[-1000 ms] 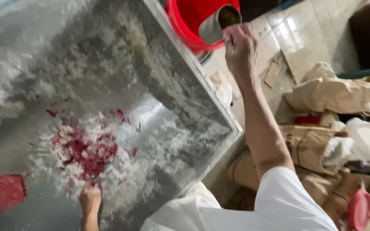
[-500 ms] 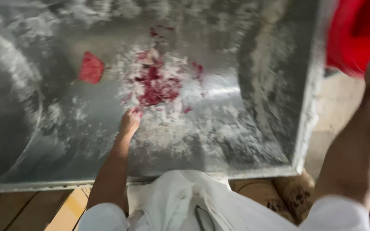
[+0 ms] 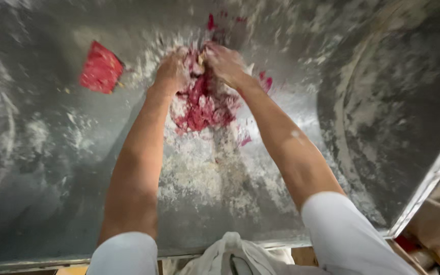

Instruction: The person kneads a mass of pink dough inside a large metal bin by hand, folding and pressing it repeatedly into the surface. The person continues to work the dough into a cohesive round ball before lifting and turning it over.

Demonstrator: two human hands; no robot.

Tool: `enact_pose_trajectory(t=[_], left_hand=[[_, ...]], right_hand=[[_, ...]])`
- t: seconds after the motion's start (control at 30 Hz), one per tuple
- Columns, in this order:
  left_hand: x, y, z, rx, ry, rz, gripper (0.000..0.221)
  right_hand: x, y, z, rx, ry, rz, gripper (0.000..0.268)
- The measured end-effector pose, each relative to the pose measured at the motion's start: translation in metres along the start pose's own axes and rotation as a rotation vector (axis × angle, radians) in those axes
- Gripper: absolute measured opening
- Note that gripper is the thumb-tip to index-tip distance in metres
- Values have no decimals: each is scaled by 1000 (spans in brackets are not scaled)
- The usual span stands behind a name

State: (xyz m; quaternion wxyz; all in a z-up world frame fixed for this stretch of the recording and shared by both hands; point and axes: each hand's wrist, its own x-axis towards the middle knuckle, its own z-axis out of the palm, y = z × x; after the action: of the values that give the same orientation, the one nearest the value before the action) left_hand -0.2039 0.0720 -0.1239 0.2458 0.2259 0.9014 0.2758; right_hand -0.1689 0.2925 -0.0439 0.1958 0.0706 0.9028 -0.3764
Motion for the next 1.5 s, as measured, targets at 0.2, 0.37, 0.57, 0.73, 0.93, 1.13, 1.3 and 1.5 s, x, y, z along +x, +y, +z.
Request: enact_pose_trajectory(t=[0.2, 0.37, 0.57, 0.73, 0.93, 1.13, 1.3, 1.5], left_hand=[[-80, 50, -25, -341, -282, -179, 25], [-146, 68, -18, 81, -6, 194, 62], [-115, 43, 1, 182, 75, 197, 69], [-79, 3, 20, 442, -144, 131, 82], [-46, -39, 73, 281, 13, -27, 83], [-84, 41, -2, 36, 214, 3, 71], [-238, 101, -47, 135, -123, 83, 55], [-233, 77, -24, 48, -39, 131, 73]], right_hand=[[-31, 12, 61, -82, -248, 150, 50], [-124, -21, 58, -477, 74, -415, 84], [-112, -16, 81, -647, 40, -291, 97], [-64, 18, 96, -531, -42, -156, 93], [-16, 43, 103, -516, 25, -40, 91], [-62, 11, 69, -421, 169, -287, 71], [-228, -1, 62, -389, -44, -507, 71], [-215, 0, 72, -366, -165, -178, 78]])
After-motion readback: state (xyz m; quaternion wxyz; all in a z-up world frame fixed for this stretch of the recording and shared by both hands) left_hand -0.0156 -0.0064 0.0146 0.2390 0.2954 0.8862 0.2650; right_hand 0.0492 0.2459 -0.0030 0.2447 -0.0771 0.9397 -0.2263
